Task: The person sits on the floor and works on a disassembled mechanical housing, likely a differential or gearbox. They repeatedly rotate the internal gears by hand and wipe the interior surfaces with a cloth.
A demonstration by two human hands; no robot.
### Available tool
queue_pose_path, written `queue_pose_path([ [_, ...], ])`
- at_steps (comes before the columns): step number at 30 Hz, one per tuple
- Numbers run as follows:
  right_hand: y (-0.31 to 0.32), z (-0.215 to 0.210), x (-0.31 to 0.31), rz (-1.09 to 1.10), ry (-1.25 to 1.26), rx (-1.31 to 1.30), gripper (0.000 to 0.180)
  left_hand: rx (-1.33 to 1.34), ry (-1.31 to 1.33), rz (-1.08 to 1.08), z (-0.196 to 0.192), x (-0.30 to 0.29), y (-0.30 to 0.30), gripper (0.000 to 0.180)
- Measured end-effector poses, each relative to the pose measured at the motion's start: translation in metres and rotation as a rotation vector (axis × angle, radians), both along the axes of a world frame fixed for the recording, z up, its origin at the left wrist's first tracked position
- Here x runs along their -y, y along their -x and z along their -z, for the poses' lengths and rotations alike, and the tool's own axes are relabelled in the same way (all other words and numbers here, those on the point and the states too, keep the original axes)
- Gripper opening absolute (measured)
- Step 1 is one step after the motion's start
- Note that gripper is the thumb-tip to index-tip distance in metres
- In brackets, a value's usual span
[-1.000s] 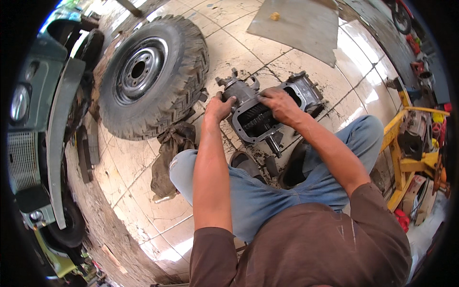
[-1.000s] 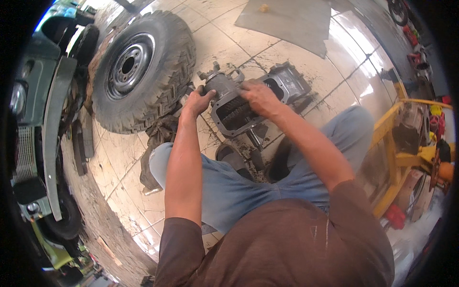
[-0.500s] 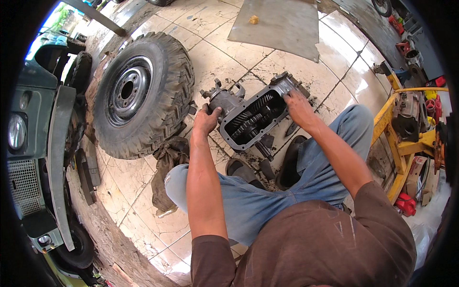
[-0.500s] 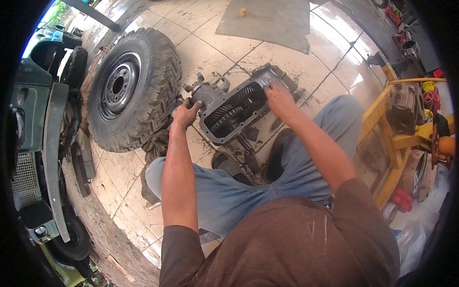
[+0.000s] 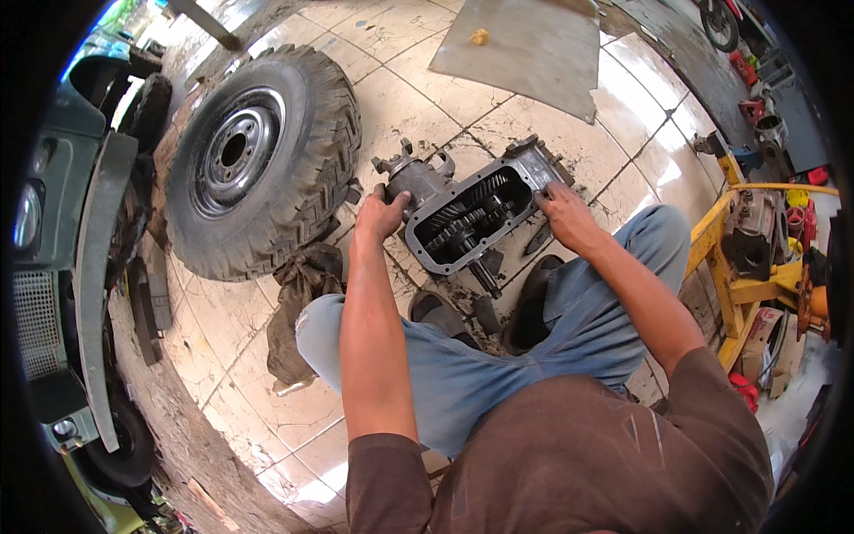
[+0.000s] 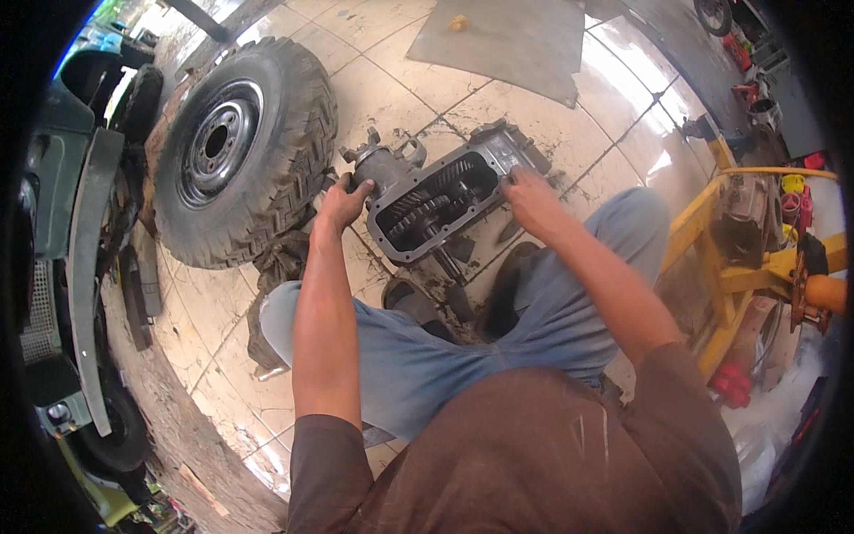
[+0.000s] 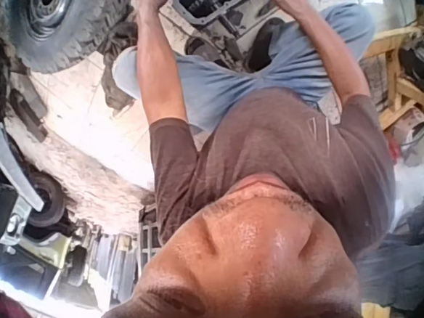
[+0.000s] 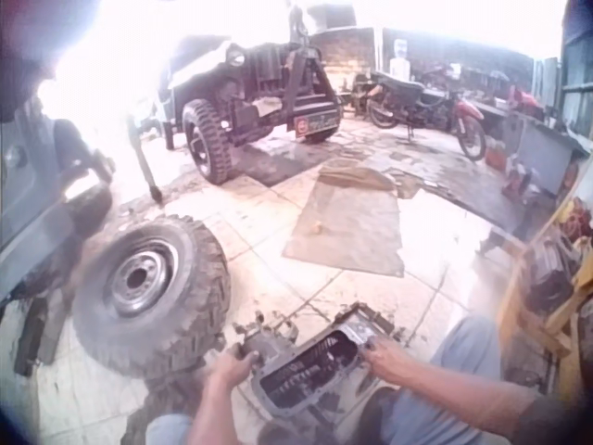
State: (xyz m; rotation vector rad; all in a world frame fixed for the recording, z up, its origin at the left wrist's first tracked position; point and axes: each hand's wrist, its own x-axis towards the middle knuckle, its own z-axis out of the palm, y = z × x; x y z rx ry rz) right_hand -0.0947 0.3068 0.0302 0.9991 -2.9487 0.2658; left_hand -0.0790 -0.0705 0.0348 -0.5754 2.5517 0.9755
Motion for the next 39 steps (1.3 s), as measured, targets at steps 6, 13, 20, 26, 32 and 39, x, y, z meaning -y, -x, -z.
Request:
queue_pose_path([
  [6,0.052,0.019,0.013,0.013,0.026,-0.116,0.022,-0.013,-0.058,0.008,0.002,-0.006,0.009,0.083],
  [13,0.011,-0.002,0.006,-0.059,-0.076,0.037,0.032,-0.05,0.039,-0.052,0.005,0.004,-0.007,0.079],
  [20,0.054,0.009,0.01,0.009,-0.142,-0.019,0.03,0.004,-0.07,0.004,-0.005,-0.008,0.008,0.087],
  [26,0.01,-0.002,-0.008,-0.018,-0.093,0.037,0.026,0.019,-0.044,-0.014,-0.005,-0.004,0.004,0.088],
  [32,0.049,0.021,-0.012,-0.04,-0.076,-0.042,0.027,0.002,-0.037,0.02,-0.007,-0.009,0.007,0.084],
  [39,0.024,0.004,-0.014,-0.066,-0.184,-0.032,0.027,-0.029,-0.002,-0.004,0.001,-0.006,0.007,0.077],
])
